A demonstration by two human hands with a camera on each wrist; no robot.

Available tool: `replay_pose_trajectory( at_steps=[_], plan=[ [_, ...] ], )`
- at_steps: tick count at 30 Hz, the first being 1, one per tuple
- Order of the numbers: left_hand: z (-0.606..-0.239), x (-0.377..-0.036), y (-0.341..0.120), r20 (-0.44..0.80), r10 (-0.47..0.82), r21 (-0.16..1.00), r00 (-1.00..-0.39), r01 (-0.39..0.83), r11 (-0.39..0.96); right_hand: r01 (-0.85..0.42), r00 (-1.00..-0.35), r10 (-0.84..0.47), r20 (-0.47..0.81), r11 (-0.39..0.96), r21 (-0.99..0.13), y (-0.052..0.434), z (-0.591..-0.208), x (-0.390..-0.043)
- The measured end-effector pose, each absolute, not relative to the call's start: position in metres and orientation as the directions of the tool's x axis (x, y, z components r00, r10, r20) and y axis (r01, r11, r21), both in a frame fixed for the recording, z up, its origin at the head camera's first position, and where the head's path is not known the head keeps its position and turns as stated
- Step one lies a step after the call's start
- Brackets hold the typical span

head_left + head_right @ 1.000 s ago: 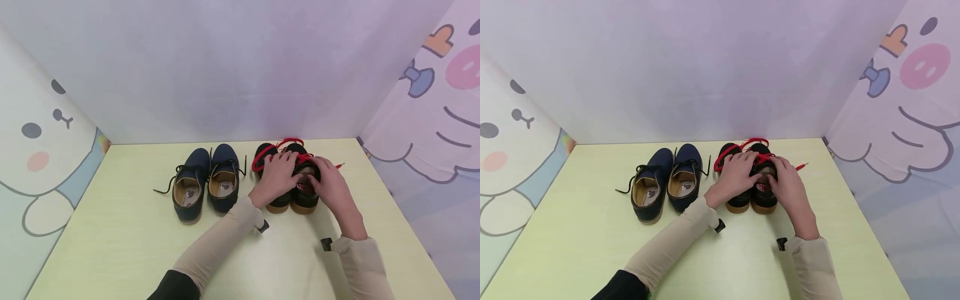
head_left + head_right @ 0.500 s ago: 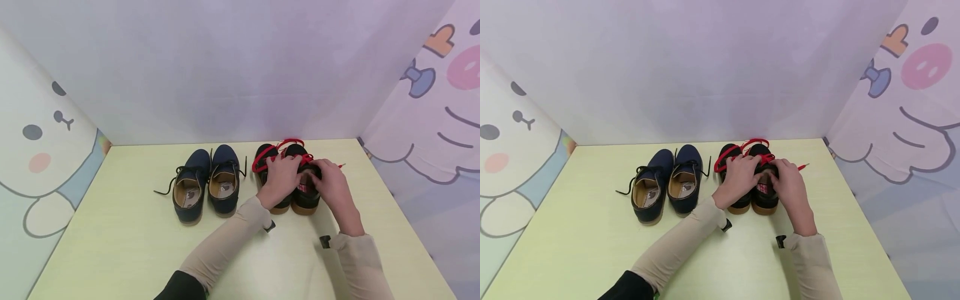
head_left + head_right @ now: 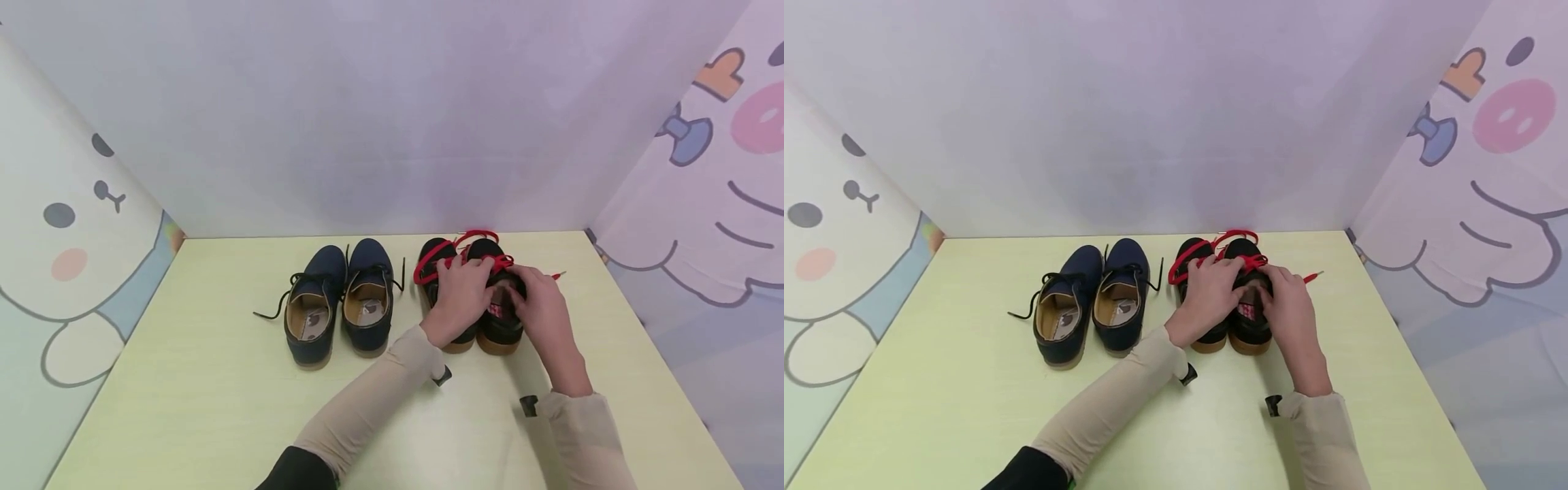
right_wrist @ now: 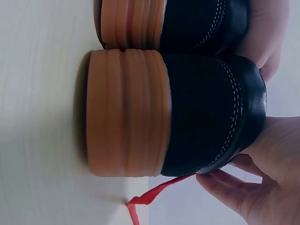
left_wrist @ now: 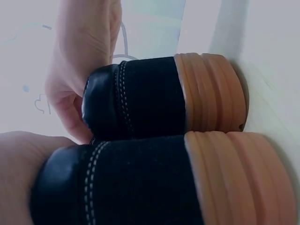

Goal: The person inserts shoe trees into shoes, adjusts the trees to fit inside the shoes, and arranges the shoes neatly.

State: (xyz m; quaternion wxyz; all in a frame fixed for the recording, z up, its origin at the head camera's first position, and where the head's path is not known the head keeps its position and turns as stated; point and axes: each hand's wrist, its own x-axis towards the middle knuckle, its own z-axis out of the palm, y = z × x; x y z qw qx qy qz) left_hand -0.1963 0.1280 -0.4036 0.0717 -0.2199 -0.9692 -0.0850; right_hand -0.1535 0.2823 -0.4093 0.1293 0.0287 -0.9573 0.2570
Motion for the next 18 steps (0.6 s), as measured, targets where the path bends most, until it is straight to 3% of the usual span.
replay_pose_trajectory(
  at_steps=[18],
  plan=[
    [-0.404,-0.173,0.088,0.366,0.487,0.109,-0.793,0.556,0.824,-0.183,-0.936,-0.008,0.352,0.865,-0.467,0.288,-0.409,-0.134]
  ],
)
